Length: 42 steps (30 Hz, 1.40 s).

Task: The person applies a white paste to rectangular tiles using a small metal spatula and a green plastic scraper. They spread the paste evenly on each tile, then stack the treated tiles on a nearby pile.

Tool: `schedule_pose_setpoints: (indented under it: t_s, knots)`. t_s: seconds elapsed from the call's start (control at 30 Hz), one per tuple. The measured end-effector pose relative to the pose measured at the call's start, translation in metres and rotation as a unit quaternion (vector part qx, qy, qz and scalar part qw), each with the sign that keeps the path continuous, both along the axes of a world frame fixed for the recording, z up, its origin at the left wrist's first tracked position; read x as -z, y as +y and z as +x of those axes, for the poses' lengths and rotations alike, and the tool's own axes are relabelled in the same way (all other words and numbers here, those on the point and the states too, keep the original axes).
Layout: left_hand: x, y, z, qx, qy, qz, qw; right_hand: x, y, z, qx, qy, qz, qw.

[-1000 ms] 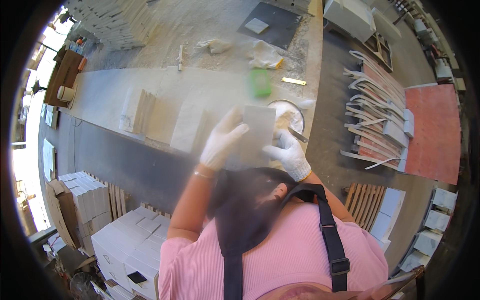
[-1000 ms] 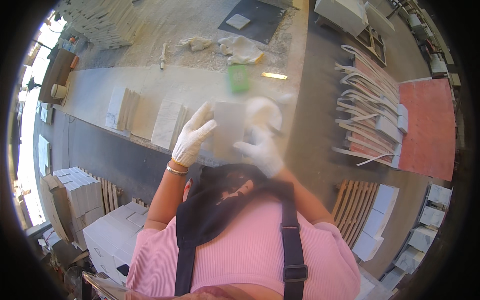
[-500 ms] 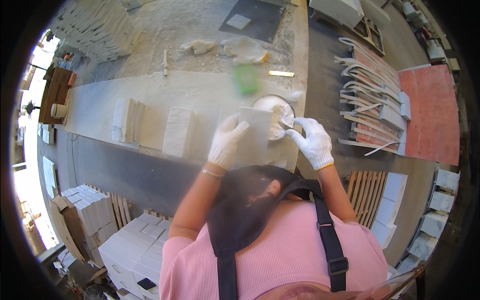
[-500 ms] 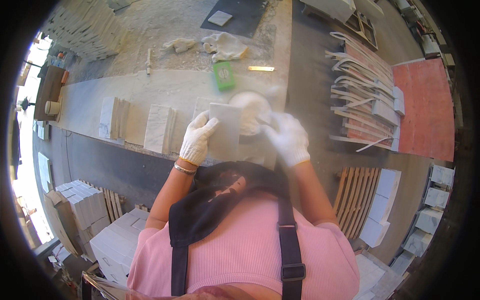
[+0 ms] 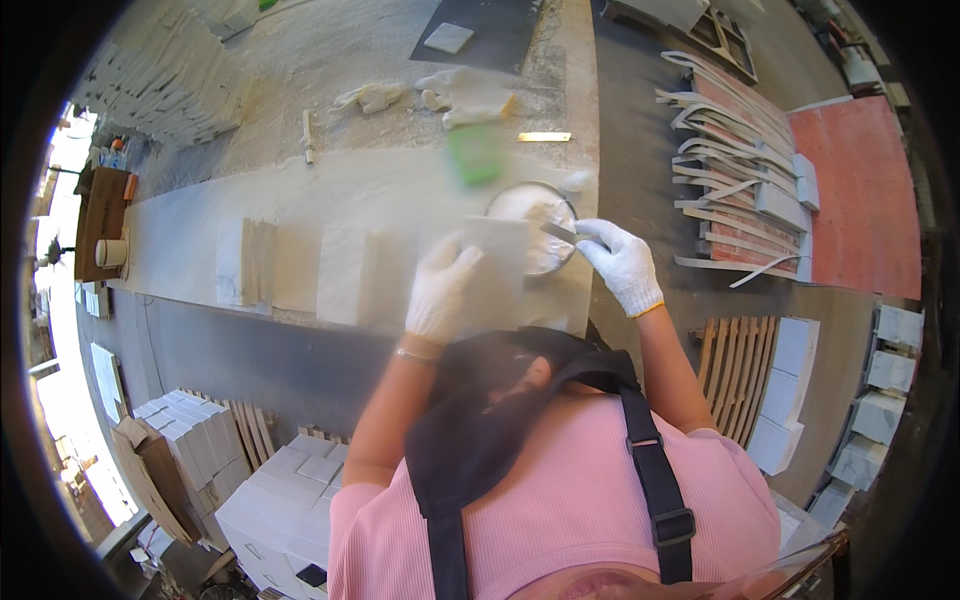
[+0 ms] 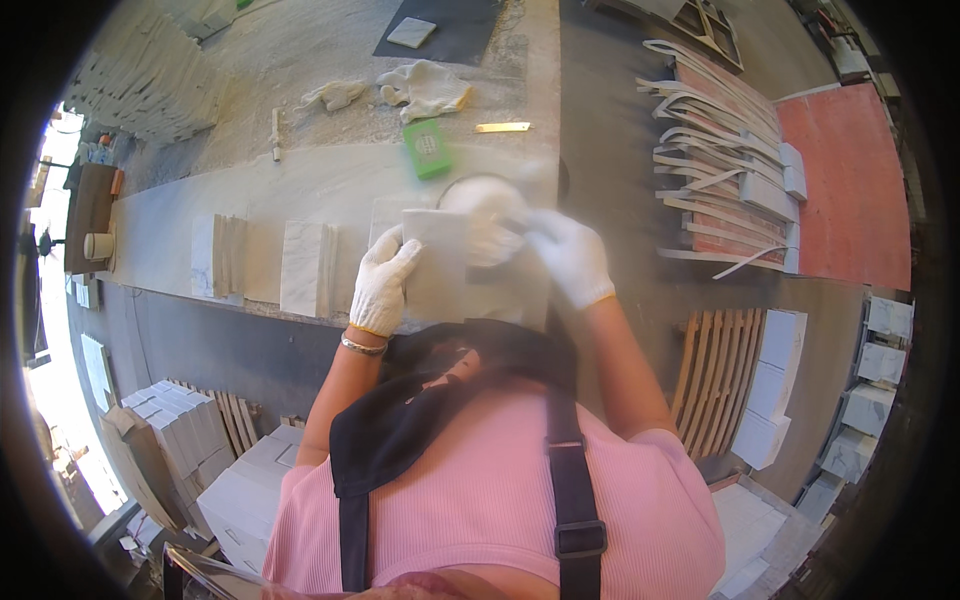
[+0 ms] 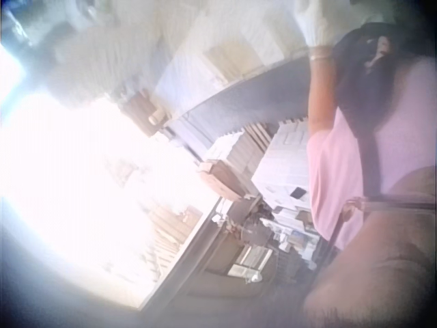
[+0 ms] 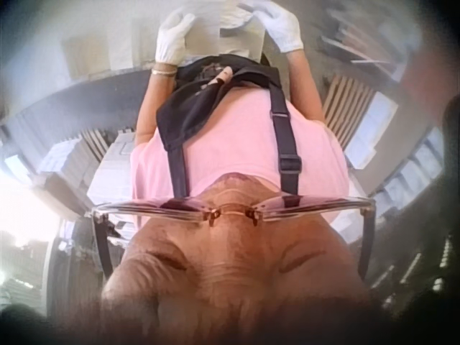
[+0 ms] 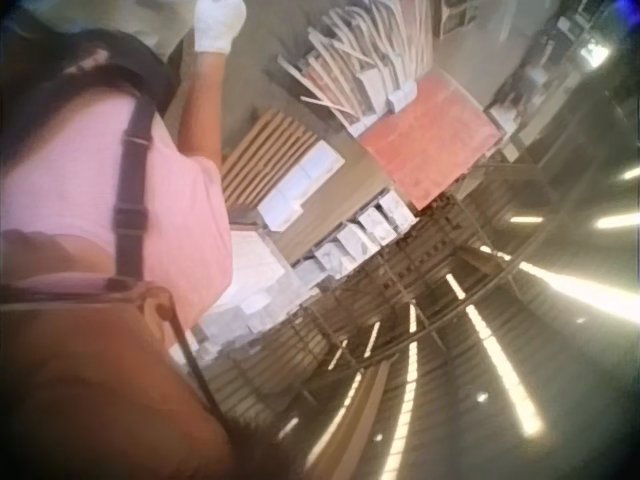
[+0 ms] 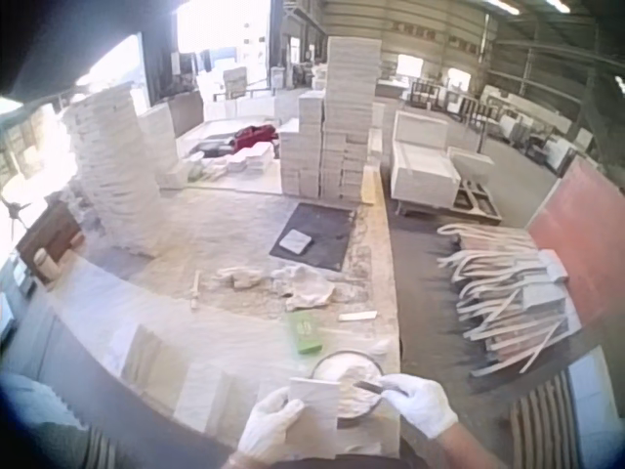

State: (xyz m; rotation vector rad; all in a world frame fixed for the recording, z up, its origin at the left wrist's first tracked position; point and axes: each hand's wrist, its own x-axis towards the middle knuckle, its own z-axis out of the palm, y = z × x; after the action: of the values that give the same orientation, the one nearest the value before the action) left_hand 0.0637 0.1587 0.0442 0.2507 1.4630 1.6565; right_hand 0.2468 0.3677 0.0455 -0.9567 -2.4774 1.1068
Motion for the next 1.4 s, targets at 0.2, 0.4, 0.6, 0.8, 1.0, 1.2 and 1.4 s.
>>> schedule_pose_setpoints:
  t_s: [0.2, 0.4, 0.6, 0.8, 1.0, 1.2, 1.4]
  knots:
    - [0.007, 0.003, -0.002, 0.0, 0.021, -0.011, 1.0, 0.022, 0.014, -0.009, 0.053, 0.031, -0.127, 0.99]
    - [0.008, 0.003, -0.001, 0.011, 0.04, -0.032, 0.999, 0.03, 0.012, -0.023, 0.086, -0.01, -0.171, 0.982]
    - [0.0, 0.005, -0.001, 0.011, 0.035, -0.045, 0.998, 0.012, 0.009, -0.025, 0.074, 0.02, -0.247, 0.966]
    - [-0.009, 0.005, -0.001, 0.027, 0.036, -0.049, 0.998, -0.013, 0.014, -0.011, 0.084, 0.076, -0.307, 0.945]
    - [-0.001, 0.004, -0.003, 0.034, 0.023, -0.029, 0.999, -0.041, 0.006, -0.01, 0.071, 0.084, -0.283, 0.953]
    - [0.012, 0.003, -0.004, 0.035, 0.021, -0.015, 0.999, -0.051, -0.002, -0.016, 0.049, 0.101, -0.278, 0.954]
    - [0.011, 0.004, -0.003, 0.027, -0.001, 0.003, 1.0, -0.05, -0.007, -0.018, 0.04, 0.083, -0.242, 0.966]
